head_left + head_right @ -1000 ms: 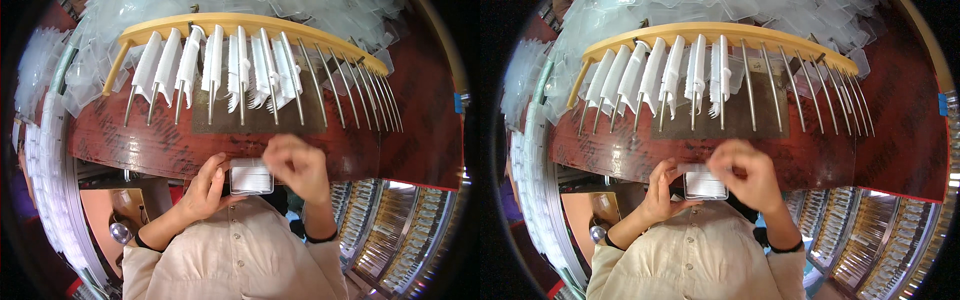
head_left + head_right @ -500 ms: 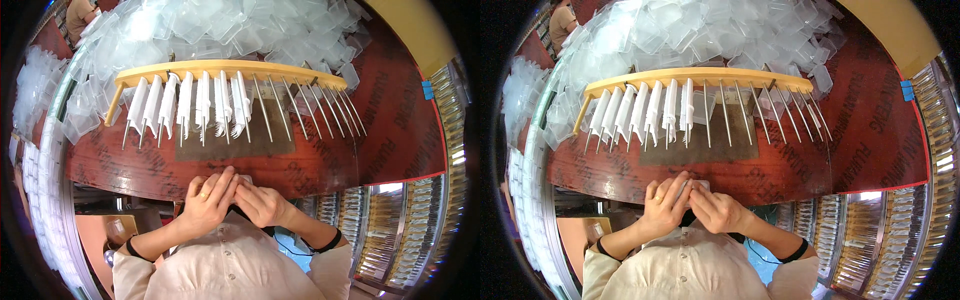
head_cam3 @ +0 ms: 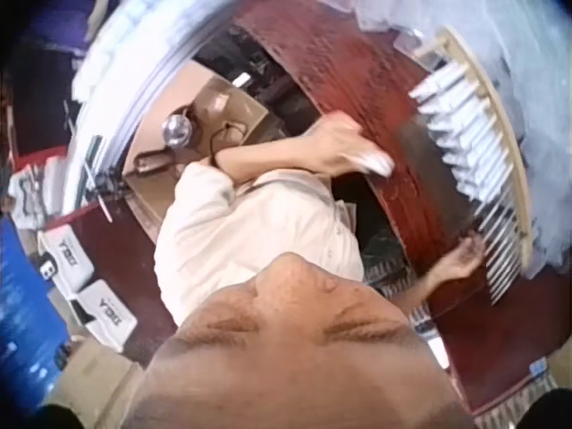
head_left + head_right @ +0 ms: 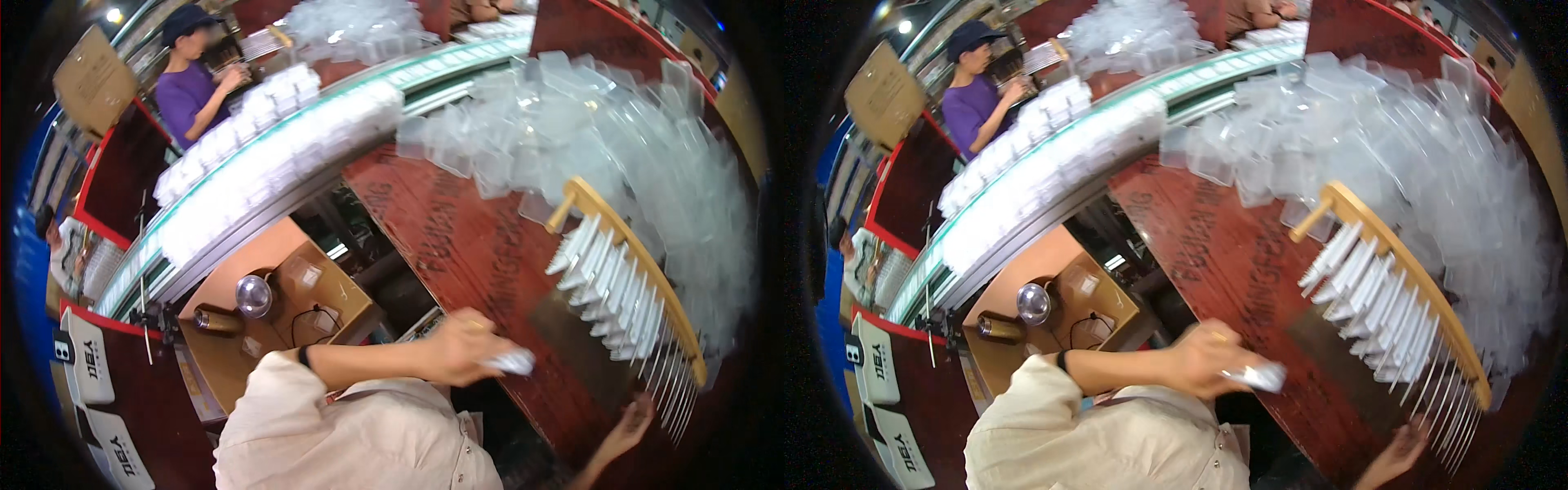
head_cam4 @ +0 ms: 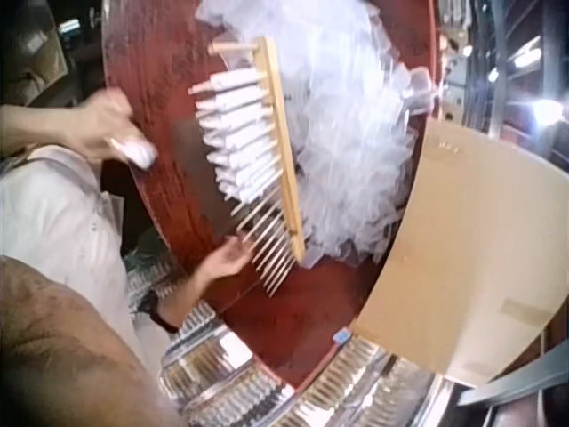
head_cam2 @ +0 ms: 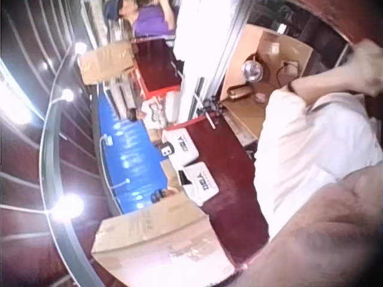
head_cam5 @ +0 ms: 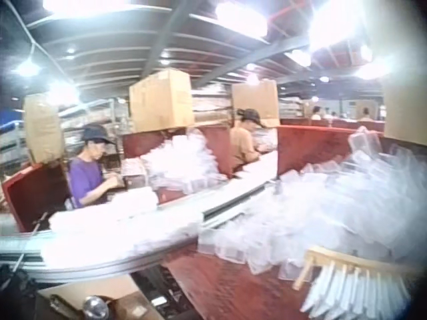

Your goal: Sorting and packing plastic parts into small plastic containers on an assembly line.

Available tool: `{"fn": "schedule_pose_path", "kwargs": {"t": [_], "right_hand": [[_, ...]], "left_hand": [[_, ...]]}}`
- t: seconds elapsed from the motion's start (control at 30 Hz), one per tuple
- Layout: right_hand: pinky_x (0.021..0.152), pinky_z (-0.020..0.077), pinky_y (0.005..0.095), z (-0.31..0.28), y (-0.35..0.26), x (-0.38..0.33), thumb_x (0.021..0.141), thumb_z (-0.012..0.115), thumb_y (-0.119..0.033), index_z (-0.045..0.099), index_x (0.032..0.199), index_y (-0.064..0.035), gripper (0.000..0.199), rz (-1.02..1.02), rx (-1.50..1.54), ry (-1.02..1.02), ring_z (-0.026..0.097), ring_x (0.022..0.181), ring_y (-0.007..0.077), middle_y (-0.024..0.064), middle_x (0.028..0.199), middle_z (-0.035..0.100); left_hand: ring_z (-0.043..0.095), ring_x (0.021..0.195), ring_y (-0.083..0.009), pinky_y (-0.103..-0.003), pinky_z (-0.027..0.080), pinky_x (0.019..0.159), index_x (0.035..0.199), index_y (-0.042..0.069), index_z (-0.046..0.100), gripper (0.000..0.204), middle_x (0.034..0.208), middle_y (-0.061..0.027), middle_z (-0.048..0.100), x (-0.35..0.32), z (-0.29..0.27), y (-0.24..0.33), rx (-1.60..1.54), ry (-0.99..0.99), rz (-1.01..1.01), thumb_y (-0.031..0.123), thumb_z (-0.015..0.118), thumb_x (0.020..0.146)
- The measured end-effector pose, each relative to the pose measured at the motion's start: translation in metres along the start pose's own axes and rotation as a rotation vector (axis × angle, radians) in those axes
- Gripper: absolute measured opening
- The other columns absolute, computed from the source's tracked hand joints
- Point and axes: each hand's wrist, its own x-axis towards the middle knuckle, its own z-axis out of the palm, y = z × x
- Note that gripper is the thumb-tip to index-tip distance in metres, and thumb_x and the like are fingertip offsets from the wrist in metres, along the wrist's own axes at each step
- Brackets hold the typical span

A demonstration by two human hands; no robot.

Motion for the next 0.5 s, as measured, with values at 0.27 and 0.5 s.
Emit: {"fn": "schedule_pose_path", "kwargs": {"t": [0.27,0.5], "right_hand": [[0.115,0.0279,0.0492,0.011,-0.038,0.069,0.095,0.063,-0.032,0.042,0.141,0.0075,0.064,0.136,-1.107,-0.456,0.036,0.137,0.0444,0.0308,0.148,0.037],[0.116,0.0280,0.0478,-0.011,0.016,0.044,0.101,0.042,-0.009,0.049,0.135,0.0066,0.038,0.199,-0.713,-0.313,0.033,0.139,0.0452,0.0296,0.151,0.034]], "left_hand": [[0.063,0.090,-0.0320,-0.036,0.051,0.082,0.113,-0.001,0.063,0.037,0.107,-0.0187,0.065,-0.059,-0.200,-0.041,0.459,0.760,-0.375,-0.009,0.067,0.077],[0.050,0.121,-0.0283,-0.048,0.036,0.101,0.121,0.019,0.065,0.051,0.124,-0.0038,0.061,0.074,-0.242,-0.207,1.240,0.583,-0.235,-0.001,0.070,0.074]]}}
